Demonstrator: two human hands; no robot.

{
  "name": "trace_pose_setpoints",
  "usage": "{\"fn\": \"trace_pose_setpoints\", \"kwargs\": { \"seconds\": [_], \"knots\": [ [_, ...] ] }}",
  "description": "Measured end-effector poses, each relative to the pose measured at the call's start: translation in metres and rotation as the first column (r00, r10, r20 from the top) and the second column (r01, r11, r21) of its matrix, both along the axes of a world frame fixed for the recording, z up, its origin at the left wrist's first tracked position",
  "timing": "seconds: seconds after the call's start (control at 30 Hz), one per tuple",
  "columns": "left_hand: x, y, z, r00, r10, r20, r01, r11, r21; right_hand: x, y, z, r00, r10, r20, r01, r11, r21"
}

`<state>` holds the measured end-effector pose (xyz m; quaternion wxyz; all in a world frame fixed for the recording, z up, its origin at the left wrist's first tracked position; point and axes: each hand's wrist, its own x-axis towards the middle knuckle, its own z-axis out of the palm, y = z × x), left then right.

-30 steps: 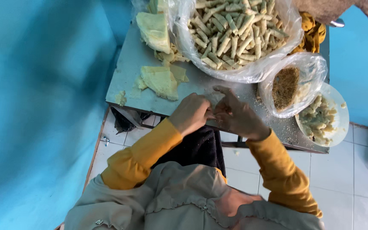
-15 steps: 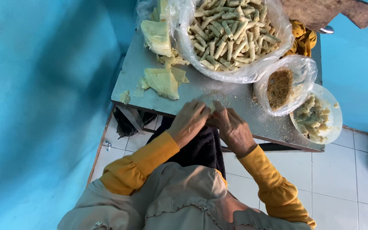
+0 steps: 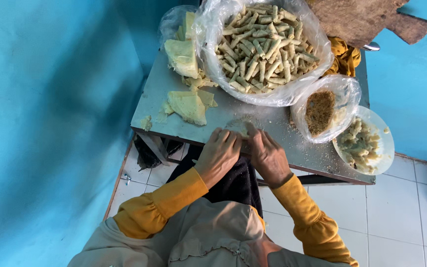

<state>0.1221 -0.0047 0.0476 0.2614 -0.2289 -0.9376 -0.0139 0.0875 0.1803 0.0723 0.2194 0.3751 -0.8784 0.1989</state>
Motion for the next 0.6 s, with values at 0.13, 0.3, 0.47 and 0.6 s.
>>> {"fn": "trace_pose_setpoints", "kwargs": {
  "seconds": [0.13, 0.3, 0.47, 0.6],
  "knots": [
    [-0.011, 0.003, 0.001, 0.990, 0.050, -0.128, -0.048, 0.999, 0.017, -0.001, -0.005, -0.003, 0.999, -0.007, -0.035, 0.010, 0.996, 0.084],
    [-0.040, 0.000, 0.003, 0.989, 0.150, 0.008, -0.150, 0.989, 0.007, -0.014, -0.016, 0.005, 0.979, -0.097, -0.177, 0.130, 0.974, 0.186],
    [-0.044, -0.023, 0.005, 0.990, 0.111, 0.089, -0.136, 0.919, 0.369, -0.033, -0.016, 0.003, 0.996, -0.038, -0.085, 0.056, 0.974, 0.220],
    [-0.037, -0.070, 0.010, 0.990, 0.124, -0.063, -0.038, 0.676, 0.736, -0.062, -0.019, 0.005, 0.999, -0.013, 0.040, 0.007, 0.988, 0.155]
  ]
}}
